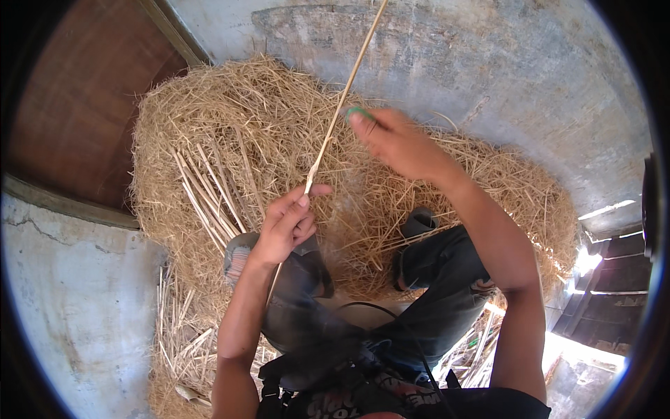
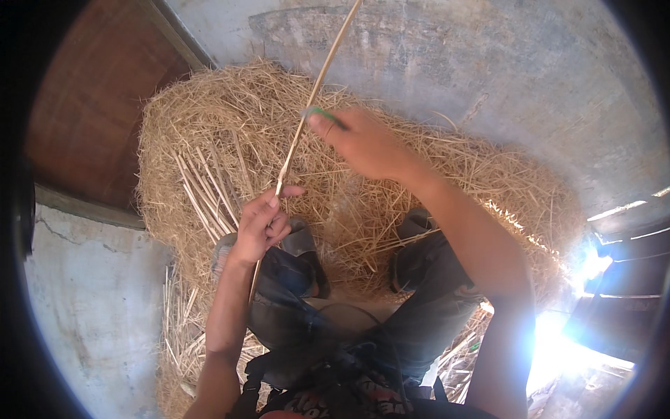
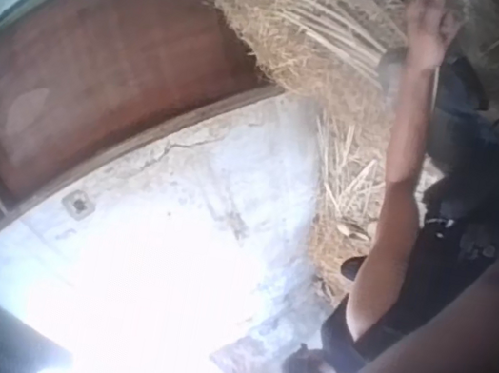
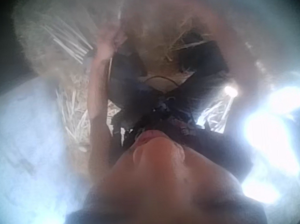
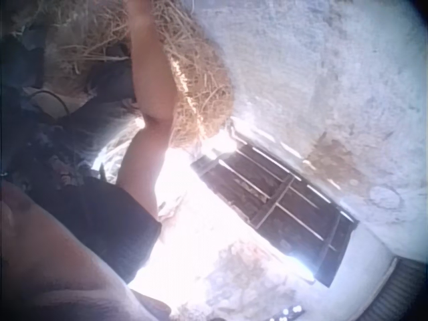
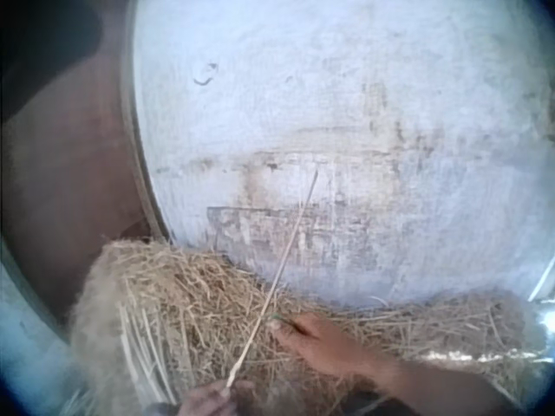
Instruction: The person uses a small green-handled knife to shave and smooth down long, thin strips of bamboo while sitting in a workspace containing straw.
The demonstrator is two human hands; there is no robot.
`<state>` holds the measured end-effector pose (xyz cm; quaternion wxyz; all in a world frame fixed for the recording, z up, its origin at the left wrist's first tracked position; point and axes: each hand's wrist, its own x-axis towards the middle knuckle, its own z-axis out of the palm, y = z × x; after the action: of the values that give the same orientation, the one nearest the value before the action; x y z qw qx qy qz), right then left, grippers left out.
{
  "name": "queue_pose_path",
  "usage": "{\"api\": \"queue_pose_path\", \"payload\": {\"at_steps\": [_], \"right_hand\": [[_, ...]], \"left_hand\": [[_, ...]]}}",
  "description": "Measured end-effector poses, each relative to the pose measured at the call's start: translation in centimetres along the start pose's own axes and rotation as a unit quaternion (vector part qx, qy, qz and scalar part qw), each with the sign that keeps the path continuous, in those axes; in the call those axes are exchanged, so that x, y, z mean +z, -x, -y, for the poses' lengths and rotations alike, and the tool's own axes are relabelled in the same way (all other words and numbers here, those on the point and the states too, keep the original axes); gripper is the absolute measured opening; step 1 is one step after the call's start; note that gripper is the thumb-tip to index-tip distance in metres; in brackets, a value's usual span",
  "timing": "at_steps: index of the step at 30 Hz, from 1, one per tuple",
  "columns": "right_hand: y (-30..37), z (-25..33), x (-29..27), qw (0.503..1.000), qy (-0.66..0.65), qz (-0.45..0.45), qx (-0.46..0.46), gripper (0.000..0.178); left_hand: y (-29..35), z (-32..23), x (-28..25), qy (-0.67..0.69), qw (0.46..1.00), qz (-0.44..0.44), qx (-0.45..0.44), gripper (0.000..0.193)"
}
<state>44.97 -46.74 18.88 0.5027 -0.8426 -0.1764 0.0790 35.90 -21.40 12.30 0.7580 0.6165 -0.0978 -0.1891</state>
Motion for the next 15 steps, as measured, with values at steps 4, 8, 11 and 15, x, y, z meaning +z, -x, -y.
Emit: {"api": "queue_pose_path", "payload": {"at_steps": [4,8,11,15], "right_hand": [[-0.4,-0.2,-1.1,1.000,0.017,0.000,0.009,0.063],[-0.1,0.3,0.0,0.994,0.093,0.048,0.030,0.056],[0.0,-0.4,1.0,0.989,0.147,0.018,-0.002,0.049],[-0.1,-0.8,0.9,0.982,0.173,0.027,-0.074,0.031]], "left_hand": [[-0.2,0.7,0.0,-0.060,0.998,-0.010,0.008,0.048],[-0.3,1.4,0.3,-0.168,0.985,-0.026,0.003,0.044],[-0.3,1.5,0.3,-0.201,0.979,-0.032,0.010,0.041],[-0.3,0.9,0.7,-0.209,0.977,-0.039,-0.003,0.040]]}}
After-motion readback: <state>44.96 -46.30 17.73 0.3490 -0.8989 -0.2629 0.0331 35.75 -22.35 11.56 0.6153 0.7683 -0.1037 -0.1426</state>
